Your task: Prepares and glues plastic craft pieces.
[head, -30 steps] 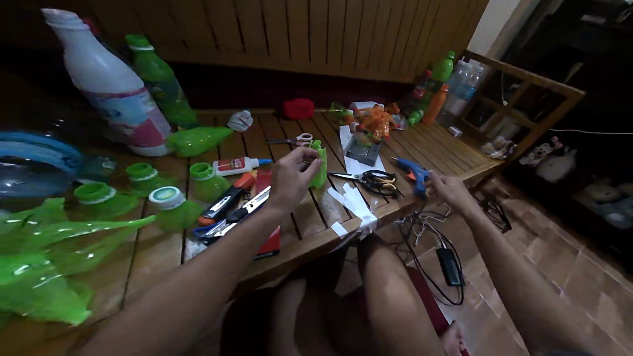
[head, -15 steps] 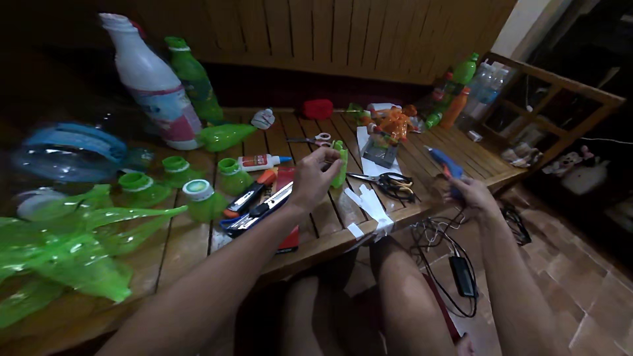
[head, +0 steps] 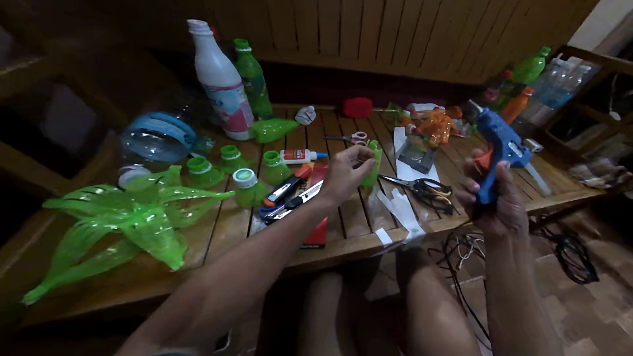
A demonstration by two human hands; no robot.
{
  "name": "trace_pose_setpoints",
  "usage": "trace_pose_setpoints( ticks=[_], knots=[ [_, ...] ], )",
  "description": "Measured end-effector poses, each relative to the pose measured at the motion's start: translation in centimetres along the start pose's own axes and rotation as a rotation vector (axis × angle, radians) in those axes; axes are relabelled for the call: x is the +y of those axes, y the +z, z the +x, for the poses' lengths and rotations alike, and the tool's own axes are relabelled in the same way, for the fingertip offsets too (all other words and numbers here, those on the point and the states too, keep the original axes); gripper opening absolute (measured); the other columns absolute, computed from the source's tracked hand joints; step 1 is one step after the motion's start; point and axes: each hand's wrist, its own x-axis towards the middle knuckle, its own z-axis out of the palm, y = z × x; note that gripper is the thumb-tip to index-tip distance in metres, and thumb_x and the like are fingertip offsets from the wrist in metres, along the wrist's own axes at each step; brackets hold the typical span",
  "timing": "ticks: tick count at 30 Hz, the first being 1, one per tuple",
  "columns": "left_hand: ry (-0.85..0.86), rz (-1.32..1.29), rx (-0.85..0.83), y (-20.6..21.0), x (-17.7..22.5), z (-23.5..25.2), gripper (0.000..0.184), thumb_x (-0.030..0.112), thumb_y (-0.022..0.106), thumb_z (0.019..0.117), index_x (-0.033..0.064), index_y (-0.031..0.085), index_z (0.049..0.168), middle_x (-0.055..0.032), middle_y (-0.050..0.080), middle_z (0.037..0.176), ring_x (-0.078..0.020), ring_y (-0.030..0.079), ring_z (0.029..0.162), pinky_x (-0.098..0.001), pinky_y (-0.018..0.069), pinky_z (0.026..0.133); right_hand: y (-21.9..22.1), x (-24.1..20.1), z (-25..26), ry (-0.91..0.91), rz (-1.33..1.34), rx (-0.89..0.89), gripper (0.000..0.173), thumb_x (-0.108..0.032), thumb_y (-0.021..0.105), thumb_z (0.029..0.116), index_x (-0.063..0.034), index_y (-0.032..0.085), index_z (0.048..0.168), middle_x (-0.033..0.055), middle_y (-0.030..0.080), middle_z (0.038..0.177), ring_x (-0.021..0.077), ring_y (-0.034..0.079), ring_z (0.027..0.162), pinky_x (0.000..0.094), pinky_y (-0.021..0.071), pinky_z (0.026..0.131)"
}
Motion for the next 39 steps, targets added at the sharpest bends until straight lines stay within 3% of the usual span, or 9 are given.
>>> trace_pose_setpoints(
  ticks=[2, 4, 8, 11, 19, 23, 30, 35, 39],
  knots=[
    [0.000, -0.013, 0.003, -0.1, -0.1, 0.0, 0.017, 0.009, 0.065, 0.0993, -0.0004, 0.067, 0.113, -0.0066, 0.070, 0.103, -0.0053, 0.067, 0.083, -0.0233, 0.0573, 0.076, 1.2, 0.4, 1.7, -0.037, 0.006, -0.141, 0.030, -0.028, 0.064, 0.1000, -0.0196, 0.061, 0.129, 0.0000, 0.067, 0.131, 0.0017, 0.068, 0.072, 0.0142, 0.0552, 0.056],
    [0.005, -0.016, 0.003, -0.1, -0.2, 0.0, 0.016, 0.010, 0.065, 0.0993, 0.0008, 0.067, 0.112, -0.0048, 0.071, 0.101, -0.0037, 0.067, 0.083, -0.0216, 0.0570, 0.076, 1.9, 1.3, 2.9, -0.061, 0.059, -0.235, 0.036, -0.022, 0.066, 0.0981, -0.0171, 0.058, 0.133, 0.0015, 0.062, 0.139, 0.0009, 0.067, 0.071, 0.0137, 0.0538, 0.054],
    [0.015, -0.027, 0.019, -0.1, -0.2, 0.1, 0.015, 0.007, 0.065, 0.0986, -0.0005, 0.066, 0.111, -0.0049, 0.071, 0.099, -0.0029, 0.068, 0.083, -0.0203, 0.0573, 0.077, 2.8, 4.4, 2.6, -0.007, 0.007, -0.182, 0.028, -0.035, 0.070, 0.0964, -0.0197, 0.064, 0.119, -0.0043, 0.069, 0.107, 0.0002, 0.059, 0.059, 0.0152, 0.0530, 0.051],
    [0.000, -0.019, 0.026, -0.1, 0.0, 0.0, 0.015, 0.008, 0.064, 0.0988, -0.0001, 0.067, 0.111, -0.0047, 0.071, 0.100, -0.0032, 0.068, 0.083, -0.0213, 0.0579, 0.077, 3.4, 6.1, 1.4, -0.006, -0.241, -0.034, 0.034, -0.044, 0.060, 0.1016, -0.0125, 0.063, 0.113, -0.0019, 0.072, 0.093, 0.0011, 0.057, 0.051, 0.0159, 0.0510, 0.048],
    [0.013, -0.011, 0.059, 0.0, 0.1, -0.1, 0.016, 0.008, 0.064, 0.0993, -0.0012, 0.066, 0.112, -0.0048, 0.071, 0.101, -0.0021, 0.068, 0.083, -0.0199, 0.0577, 0.077, 4.3, 7.8, -0.1, -0.097, -0.512, 0.094, 0.020, -0.031, 0.060, 0.1029, -0.0123, 0.067, 0.097, -0.0058, 0.068, 0.072, 0.0015, 0.055, 0.047, 0.0174, 0.0512, 0.046],
    [0.003, -0.008, 0.068, 0.0, 0.0, 0.0, 0.015, 0.008, 0.064, 0.0994, -0.0010, 0.065, 0.112, -0.0052, 0.071, 0.102, -0.0029, 0.069, 0.084, -0.0210, 0.0584, 0.078, 4.3, 8.0, -0.4, -0.125, -0.547, 0.105, 0.014, -0.020, 0.058, 0.1027, -0.0117, 0.066, 0.094, -0.0061, 0.066, 0.068, 0.0017, 0.056, 0.046, 0.0171, 0.0517, 0.046],
    [0.002, 0.023, 0.075, 0.2, 0.2, -0.1, 0.015, 0.008, 0.064, 0.0995, 0.0001, 0.066, 0.112, -0.0044, 0.071, 0.100, -0.0019, 0.067, 0.080, -0.0201, 0.0573, 0.076, 4.1, 8.0, -0.7, -0.114, -0.621, 0.098, 0.006, -0.020, 0.060, 0.1010, -0.0144, 0.062, 0.100, -0.0119, 0.057, 0.057, -0.0001, 0.054, 0.046, 0.0167, 0.0513, 0.048],
    [-0.013, 0.025, 0.074, 0.2, 0.3, -0.1, 0.015, 0.008, 0.065, 0.0992, 0.0004, 0.066, 0.112, -0.0045, 0.071, 0.101, -0.0017, 0.067, 0.080, -0.0196, 0.0570, 0.077, 4.1, 8.2, -0.6, -0.106, -0.637, 0.100, 0.017, -0.032, 0.059, 0.1024, -0.0155, 0.061, 0.099, -0.0112, 0.056, 0.057, 0.0013, 0.054, 0.045, 0.0173, 0.0514, 0.048],
    [-0.022, 0.011, 0.064, 0.3, 0.2, -0.2, 0.016, 0.009, 0.064, 0.0997, 0.0002, 0.066, 0.113, -0.0055, 0.071, 0.102, -0.0036, 0.069, 0.083, -0.0217, 0.0579, 0.079, 4.2, 8.3, -0.6, -0.099, -0.658, 0.113, 0.019, -0.033, 0.056, 0.1036, -0.0159, 0.060, 0.095, -0.0121, 0.053, 0.056, 0.0011, 0.053, 0.044, 0.0178, 0.0513, 0.047]
  ],
)
